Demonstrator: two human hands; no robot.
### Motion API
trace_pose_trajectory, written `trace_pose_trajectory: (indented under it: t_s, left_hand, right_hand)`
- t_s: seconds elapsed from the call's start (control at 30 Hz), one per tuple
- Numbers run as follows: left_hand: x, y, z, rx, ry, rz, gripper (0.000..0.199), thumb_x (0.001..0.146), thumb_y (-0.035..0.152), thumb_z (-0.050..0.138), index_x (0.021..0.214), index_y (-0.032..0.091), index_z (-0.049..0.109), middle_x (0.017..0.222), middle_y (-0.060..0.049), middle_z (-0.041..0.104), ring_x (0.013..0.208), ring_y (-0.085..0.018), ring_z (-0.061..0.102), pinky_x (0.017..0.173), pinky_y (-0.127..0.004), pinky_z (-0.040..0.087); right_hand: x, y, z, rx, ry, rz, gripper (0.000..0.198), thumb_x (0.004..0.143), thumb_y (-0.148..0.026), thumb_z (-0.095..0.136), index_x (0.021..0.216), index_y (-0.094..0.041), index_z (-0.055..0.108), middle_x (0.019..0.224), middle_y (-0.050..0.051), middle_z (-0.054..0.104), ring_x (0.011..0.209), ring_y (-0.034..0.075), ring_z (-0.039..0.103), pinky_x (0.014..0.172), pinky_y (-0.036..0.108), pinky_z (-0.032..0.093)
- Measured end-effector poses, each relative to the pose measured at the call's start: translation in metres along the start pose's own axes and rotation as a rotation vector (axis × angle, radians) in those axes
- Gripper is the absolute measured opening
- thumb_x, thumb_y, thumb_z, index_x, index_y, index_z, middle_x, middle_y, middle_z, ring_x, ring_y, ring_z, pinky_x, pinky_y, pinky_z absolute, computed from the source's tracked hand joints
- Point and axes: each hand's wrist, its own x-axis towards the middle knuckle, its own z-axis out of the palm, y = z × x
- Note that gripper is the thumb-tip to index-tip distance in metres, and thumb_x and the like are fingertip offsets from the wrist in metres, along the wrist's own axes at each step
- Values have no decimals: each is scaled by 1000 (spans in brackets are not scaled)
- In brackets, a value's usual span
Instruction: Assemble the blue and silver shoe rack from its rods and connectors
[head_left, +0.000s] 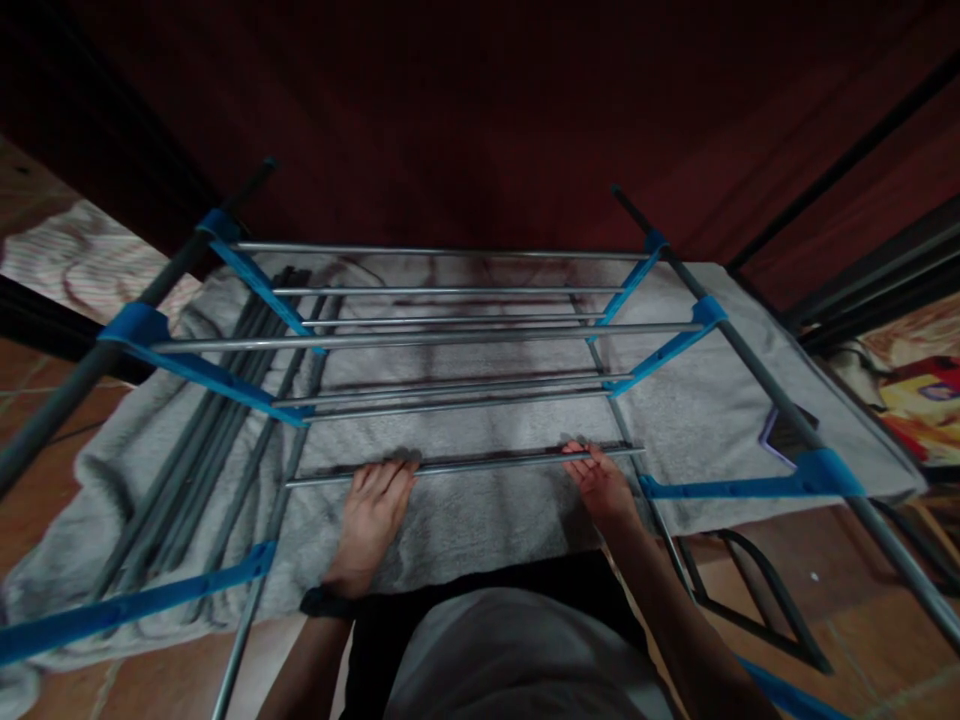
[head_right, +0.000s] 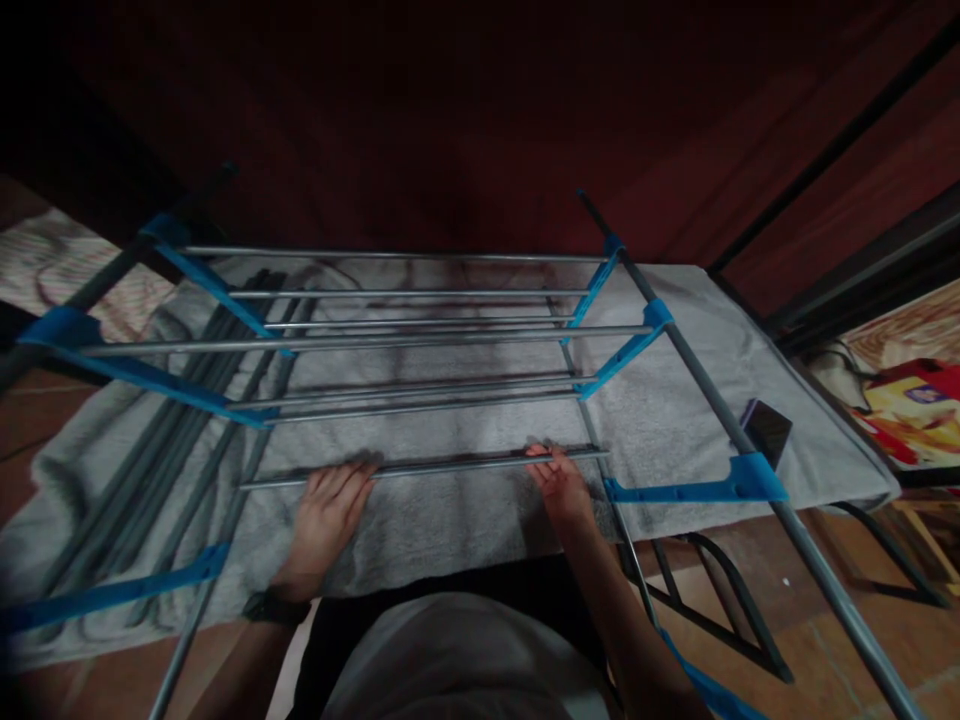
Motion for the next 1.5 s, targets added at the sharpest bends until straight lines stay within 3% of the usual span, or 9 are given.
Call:
trace_pose_trajectory:
  t_s: [0.33,0.6,1.07,1.5]
  left_hand:
    - [-4,0,4,-2,-33,-45,28,100,29,47,114,18,68,103,-9,72,94,-24,64,87,-38,44]
    - [-4,1,4,7,-51,-36,27,99,29,48,114,20,69,97,-8,72,91,-24,64,83,-39,44]
    - [-4,2,7,31,-18,-32,24,99,30,52,113,20,69,102,-8,72,96,-24,64,93,-40,46]
    - [-5,4,10,28,-80,-85,29,99,31,49,118,21,68,108,-10,70,104,-26,63,99,-42,46]
  right_hand:
    - [6,3,-2,-13,61,-2,18,78,-35,77,85,-24,65,90,2,78,89,19,75,92,37,59]
    - [9,3,-9,-13,-7,17,7,83,-33,68,85,-26,67,94,2,79,94,19,75,97,39,58]
    - [9,3,-3,-31,45,-1,6,84,-29,68,83,-24,66,90,3,78,90,18,75,96,39,59]
    - [11,3,-11,-48,-20,5,8,88,-27,60,86,-27,67,96,2,78,97,17,75,100,40,58]
